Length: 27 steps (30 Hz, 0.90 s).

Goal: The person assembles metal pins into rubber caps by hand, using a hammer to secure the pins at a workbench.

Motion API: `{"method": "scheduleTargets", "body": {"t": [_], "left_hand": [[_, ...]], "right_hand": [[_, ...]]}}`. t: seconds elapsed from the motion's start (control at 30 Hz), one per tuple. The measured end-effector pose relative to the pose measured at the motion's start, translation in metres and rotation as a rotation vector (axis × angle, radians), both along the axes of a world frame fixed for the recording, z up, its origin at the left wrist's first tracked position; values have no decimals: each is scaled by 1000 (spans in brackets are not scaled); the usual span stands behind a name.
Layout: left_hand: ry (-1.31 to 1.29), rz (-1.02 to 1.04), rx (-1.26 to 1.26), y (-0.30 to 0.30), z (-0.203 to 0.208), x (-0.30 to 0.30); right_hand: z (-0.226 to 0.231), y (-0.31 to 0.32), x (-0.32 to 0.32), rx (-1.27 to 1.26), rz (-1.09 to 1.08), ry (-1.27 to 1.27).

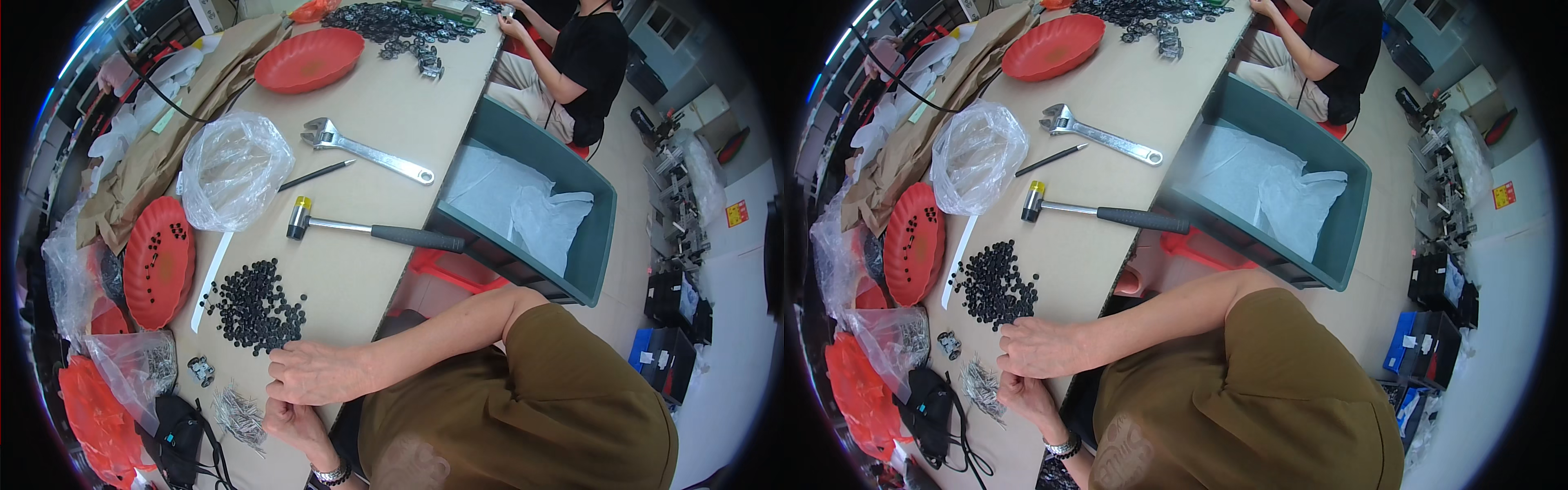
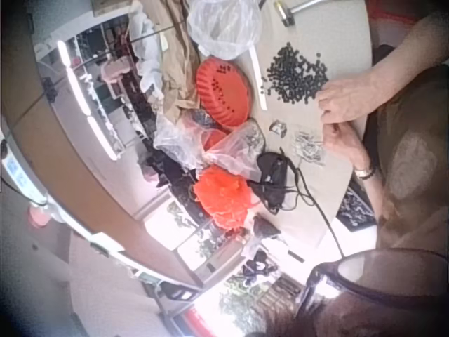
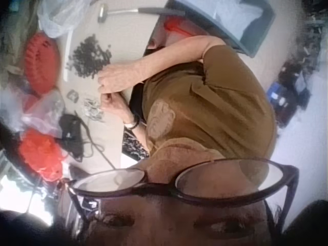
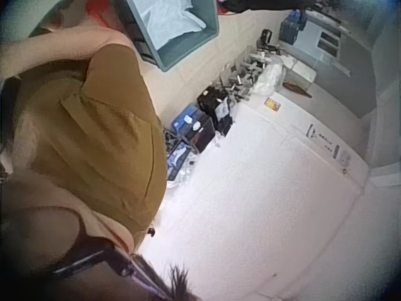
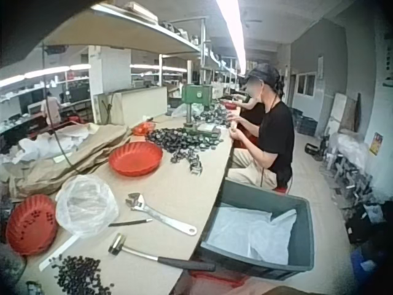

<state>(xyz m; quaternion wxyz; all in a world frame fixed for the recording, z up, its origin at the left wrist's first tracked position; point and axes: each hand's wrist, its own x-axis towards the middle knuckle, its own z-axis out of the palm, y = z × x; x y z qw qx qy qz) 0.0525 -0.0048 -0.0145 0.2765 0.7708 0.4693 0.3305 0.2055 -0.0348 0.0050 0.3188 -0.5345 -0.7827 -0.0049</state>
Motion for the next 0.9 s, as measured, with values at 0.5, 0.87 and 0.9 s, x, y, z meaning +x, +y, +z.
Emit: {"method": "scheduleTargets", "body": {"t": [0.5, 0.87, 0.9], "left_hand": [[-77, -14, -22, -1, 1, 5], [-3, -15, -58, 3, 2, 2], [-2, -14, -59, 2, 2, 3]], "right_hand": [[-13, 1, -3, 8, -14, 199], [-11, 1, 10, 15, 77, 301], [-12, 1, 10, 14, 78, 302]]}}
